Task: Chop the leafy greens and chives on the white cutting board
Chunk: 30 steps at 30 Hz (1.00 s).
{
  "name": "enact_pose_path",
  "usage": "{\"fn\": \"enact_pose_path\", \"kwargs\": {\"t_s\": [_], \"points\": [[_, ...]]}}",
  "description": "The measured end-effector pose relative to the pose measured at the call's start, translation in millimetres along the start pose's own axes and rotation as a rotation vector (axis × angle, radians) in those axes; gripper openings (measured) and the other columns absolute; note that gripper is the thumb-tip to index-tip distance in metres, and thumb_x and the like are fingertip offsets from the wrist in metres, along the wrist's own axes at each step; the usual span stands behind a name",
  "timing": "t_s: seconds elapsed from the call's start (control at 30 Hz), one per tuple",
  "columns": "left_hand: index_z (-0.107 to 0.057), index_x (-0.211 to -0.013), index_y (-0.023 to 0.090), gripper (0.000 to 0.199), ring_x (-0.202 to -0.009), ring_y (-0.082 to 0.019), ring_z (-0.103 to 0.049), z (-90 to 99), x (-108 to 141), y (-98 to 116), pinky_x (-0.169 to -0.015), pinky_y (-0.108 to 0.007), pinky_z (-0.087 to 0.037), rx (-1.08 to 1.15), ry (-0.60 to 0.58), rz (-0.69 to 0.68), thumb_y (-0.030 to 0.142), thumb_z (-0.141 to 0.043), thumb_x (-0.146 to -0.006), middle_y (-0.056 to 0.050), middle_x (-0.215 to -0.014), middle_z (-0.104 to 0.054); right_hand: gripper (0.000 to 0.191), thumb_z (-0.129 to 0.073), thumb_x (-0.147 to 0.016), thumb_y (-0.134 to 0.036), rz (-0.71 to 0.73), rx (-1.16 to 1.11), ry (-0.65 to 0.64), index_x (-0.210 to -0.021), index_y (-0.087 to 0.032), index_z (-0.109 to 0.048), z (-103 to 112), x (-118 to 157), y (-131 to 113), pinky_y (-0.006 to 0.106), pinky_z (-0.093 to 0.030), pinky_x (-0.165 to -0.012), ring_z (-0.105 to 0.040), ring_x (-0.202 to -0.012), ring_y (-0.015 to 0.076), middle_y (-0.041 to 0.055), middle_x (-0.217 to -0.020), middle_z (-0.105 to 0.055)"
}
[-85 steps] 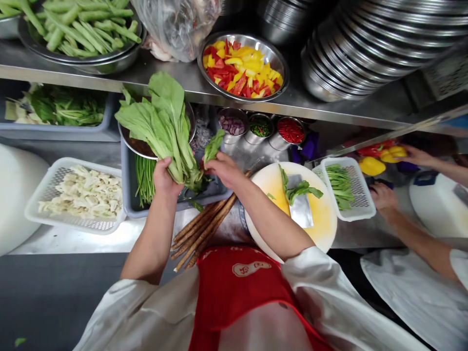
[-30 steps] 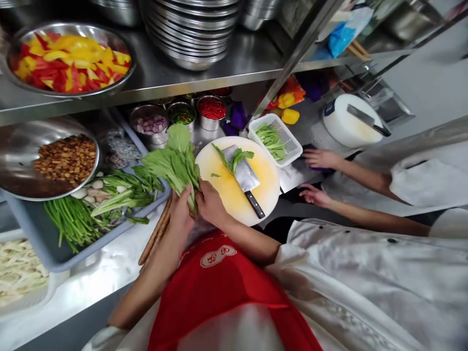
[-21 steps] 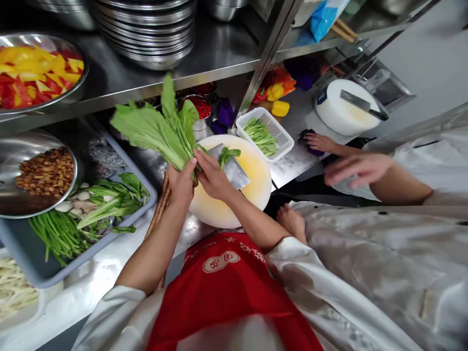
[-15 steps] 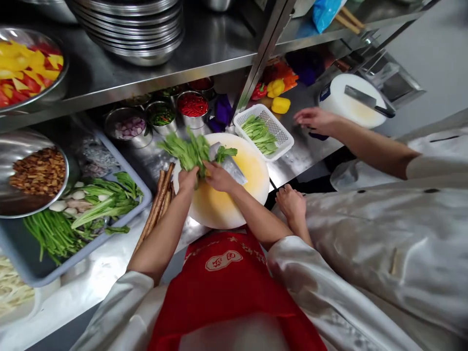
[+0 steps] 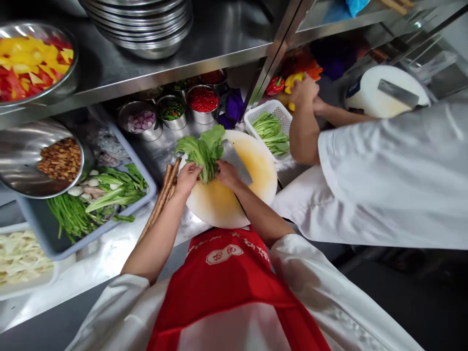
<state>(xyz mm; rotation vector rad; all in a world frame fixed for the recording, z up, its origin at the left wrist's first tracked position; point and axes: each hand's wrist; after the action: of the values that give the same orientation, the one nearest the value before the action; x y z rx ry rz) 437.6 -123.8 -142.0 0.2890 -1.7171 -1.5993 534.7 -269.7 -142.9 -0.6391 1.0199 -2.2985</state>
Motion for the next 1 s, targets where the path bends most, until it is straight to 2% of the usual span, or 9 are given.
{"fn": "enact_pose_path", "kwargs": {"t_s": [0.1,0.27,0.33,0.5,0.67,0.73,0.83,0.93,1.0], "points": [[-0.069,-0.096,0.014,0.029,-0.072,-0.016,-0.065,-5.9,0.8,8.6,-0.071,-0.033,-0.055,0.105,-0.127,-0.024,0.028,-0.076,-0.071,-0.006,-0.085,-0.067,0.024,-0.055,-0.097,-0.028,-0.029,0.063,0.038,-0.111,-0.014,-0.068,1.0,-0.5,-1.0,0.038,-0.048,-0.097,-0.065,-0.104,0.0242,0.0122,-0.105,-0.072],[-0.072,-0.090,0.013,0.019,-0.074,-0.017,-0.067,-4.8,-13.7,21.1,-0.081,-0.036,-0.056,0.090,-0.276,0.005,0.017,-0.065,-0.072,-0.007,-0.082,-0.071,0.048,-0.065,-0.087,-0.054,-0.053,0.056,0.028,-0.117,-0.017,-0.062,3.5,1.4,-11.0,0.036,-0.050,-0.090,-0.065,-0.109,0.0291,0.0153,-0.116,-0.069],[-0.073,-0.091,0.013,0.022,-0.079,-0.018,-0.069,1.2,-20.3,23.4,-0.084,-0.035,-0.055,-0.115,-0.273,-0.013,0.015,-0.059,-0.075,-0.008,-0.086,-0.073,0.052,-0.070,-0.083,-0.054,-0.124,0.127,0.028,-0.118,-0.016,-0.060,1.0,0.4,-17.7,0.035,-0.050,-0.091,-0.064,-0.112,0.0301,0.0167,-0.121,-0.067],[-0.075,-0.095,0.016,0.024,-0.097,-0.025,-0.069,15.6,-13.5,16.6,-0.090,-0.035,-0.051,-0.879,-0.064,-0.135,0.026,-0.054,-0.087,-0.013,-0.101,-0.075,0.040,-0.060,-0.091,-0.041,-0.230,0.268,0.099,-0.118,-0.013,-0.058,-8.3,-3.4,-30.1,0.036,-0.051,-0.094,-0.063,-0.115,0.0313,0.0219,-0.126,-0.063],[-0.071,-0.106,0.017,0.030,-0.103,-0.033,-0.069,6.5,6.0,3.3,-0.088,-0.041,-0.050,-1.148,-0.040,-0.135,0.034,-0.057,-0.086,-0.019,-0.110,-0.072,0.032,-0.049,-0.097,-0.039,-0.259,0.282,0.132,-0.116,-0.016,-0.060,-12.3,-5.1,-31.2,0.038,-0.050,-0.096,-0.060,-0.120,0.0323,0.0197,-0.123,-0.065],[-0.071,-0.101,0.017,0.025,-0.104,-0.034,-0.068,5.5,4.9,2.4,-0.089,-0.043,-0.050,-1.106,-0.038,-0.133,0.029,-0.060,-0.082,-0.019,-0.107,-0.072,0.036,-0.045,-0.099,-0.041,-0.275,0.286,0.139,-0.118,-0.014,-0.059,-11.4,-5.5,-31.1,0.038,-0.050,-0.096,-0.061,-0.118,0.0316,0.0201,-0.122,-0.066],[-0.067,-0.079,0.017,0.009,-0.091,-0.029,-0.069,16.1,-1.6,3.8,-0.082,-0.038,-0.052,-0.716,-0.037,0.012,0.023,-0.066,-0.072,-0.011,-0.082,-0.070,0.039,-0.043,-0.100,-0.040,-0.291,0.281,0.155,-0.119,-0.010,-0.059,-8.9,-5.3,-30.9,0.037,-0.049,-0.096,-0.063,-0.115,0.0309,0.0216,-0.121,-0.065],[-0.062,-0.075,0.018,0.012,-0.070,-0.019,-0.066,35.6,-2.4,4.1,-0.065,-0.029,-0.052,-0.314,-0.075,0.139,0.027,-0.067,-0.070,-0.003,-0.067,-0.062,0.045,-0.048,-0.097,-0.039,-0.246,0.311,0.195,-0.128,-0.006,-0.055,-9.1,-3.9,-30.5,0.040,-0.046,-0.100,-0.060,-0.118,0.0327,0.0234,-0.125,-0.061],[-0.058,-0.075,0.018,0.020,-0.062,-0.014,-0.061,48.2,2.5,2.3,-0.058,-0.026,-0.050,-0.084,-0.139,0.175,0.031,-0.071,-0.067,0.000,-0.067,-0.059,0.061,-0.055,-0.093,-0.042,-0.172,0.363,0.249,-0.140,-0.003,-0.045,-12.8,-3.1,-31.2,0.043,-0.044,-0.104,-0.055,-0.124,0.0353,0.0259,-0.134,-0.055]]}}
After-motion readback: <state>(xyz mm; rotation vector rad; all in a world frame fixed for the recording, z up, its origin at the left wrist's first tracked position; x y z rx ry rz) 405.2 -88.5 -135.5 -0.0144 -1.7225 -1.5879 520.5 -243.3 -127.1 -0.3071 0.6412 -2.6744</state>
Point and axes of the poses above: each hand's wrist, its own x-axis away from the middle knuckle, its own z-axis out of the back of the hand, y = z × x
